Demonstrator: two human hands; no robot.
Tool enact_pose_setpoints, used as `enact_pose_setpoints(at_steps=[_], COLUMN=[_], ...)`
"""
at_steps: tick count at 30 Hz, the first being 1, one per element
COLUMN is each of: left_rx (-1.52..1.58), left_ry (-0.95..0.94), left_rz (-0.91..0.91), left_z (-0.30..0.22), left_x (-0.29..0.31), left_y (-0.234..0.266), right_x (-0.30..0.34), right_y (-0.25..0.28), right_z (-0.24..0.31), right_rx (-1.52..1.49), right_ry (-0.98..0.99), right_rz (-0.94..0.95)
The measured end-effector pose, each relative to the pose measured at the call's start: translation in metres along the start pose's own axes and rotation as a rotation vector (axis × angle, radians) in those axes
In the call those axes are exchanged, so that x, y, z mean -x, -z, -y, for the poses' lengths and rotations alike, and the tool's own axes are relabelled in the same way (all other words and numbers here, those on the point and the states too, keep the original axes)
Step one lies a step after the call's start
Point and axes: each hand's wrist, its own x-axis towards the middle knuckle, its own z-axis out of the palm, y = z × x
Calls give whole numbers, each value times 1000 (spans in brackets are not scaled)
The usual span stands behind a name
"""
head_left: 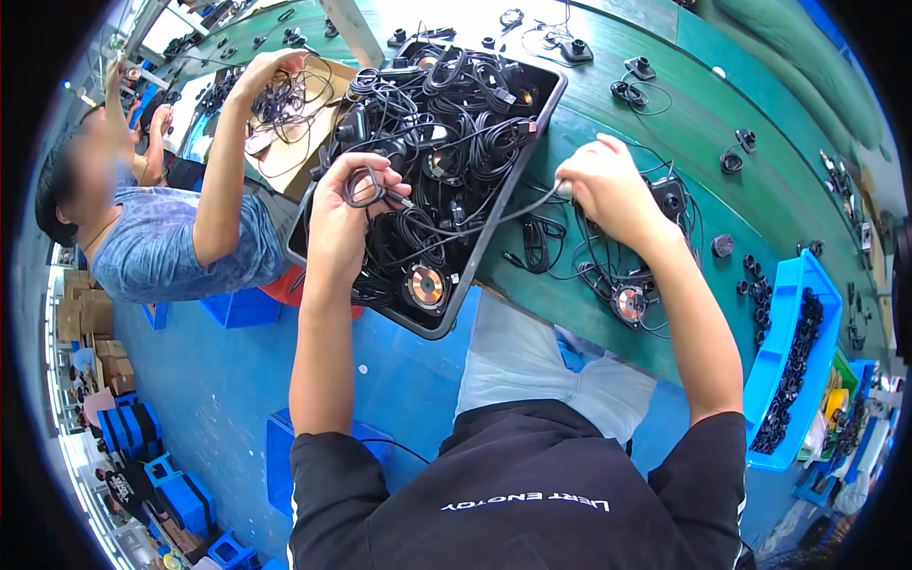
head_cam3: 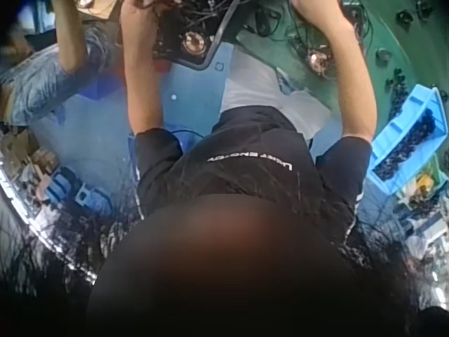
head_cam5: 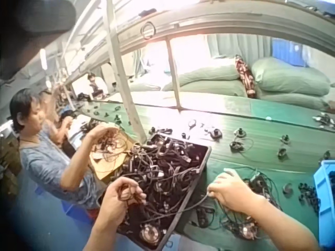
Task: Assembling small electronic camera components on a factory production line.
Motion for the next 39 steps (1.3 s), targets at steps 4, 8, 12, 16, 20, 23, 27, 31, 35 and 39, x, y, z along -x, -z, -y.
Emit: enact_pose_setpoints(at_steps=[4,8,12,16,20,23,27,31,35,39], left_rx=[53,31,-35,-166,-234,-338,-543,-875,-1254,-1423], left_ry=[14,14,-13,-78,-84,-37,13,-10,-312,-526], left_rz=[-6,7,65,123,77,39,-10,-56,48,-127], left_z=[4,2,-3,-14,-20,-37,-65,-84,-80,-67], left_x=[1,2,4,10,13,15,20,25,24,16], left_y=[-1,-3,-11,-12,-8,-2,-1,2,15,29], right_x=[-3,-12,-17,-10,6,12,17,19,20,20], right_y=[22,62,100,121,127,127,121,109,96,95], right_z=[8,22,12,6,-1,2,2,0,0,12], right_rx=[-338,-869,-900,-828,-365,-289,-205,-207,-231,-243], right_ry=[-119,-297,-260,-280,-181,-232,-304,-359,-293,-276], right_rz=[-456,-791,-1051,-1121,-967,-804,-581,-424,-109,-50])
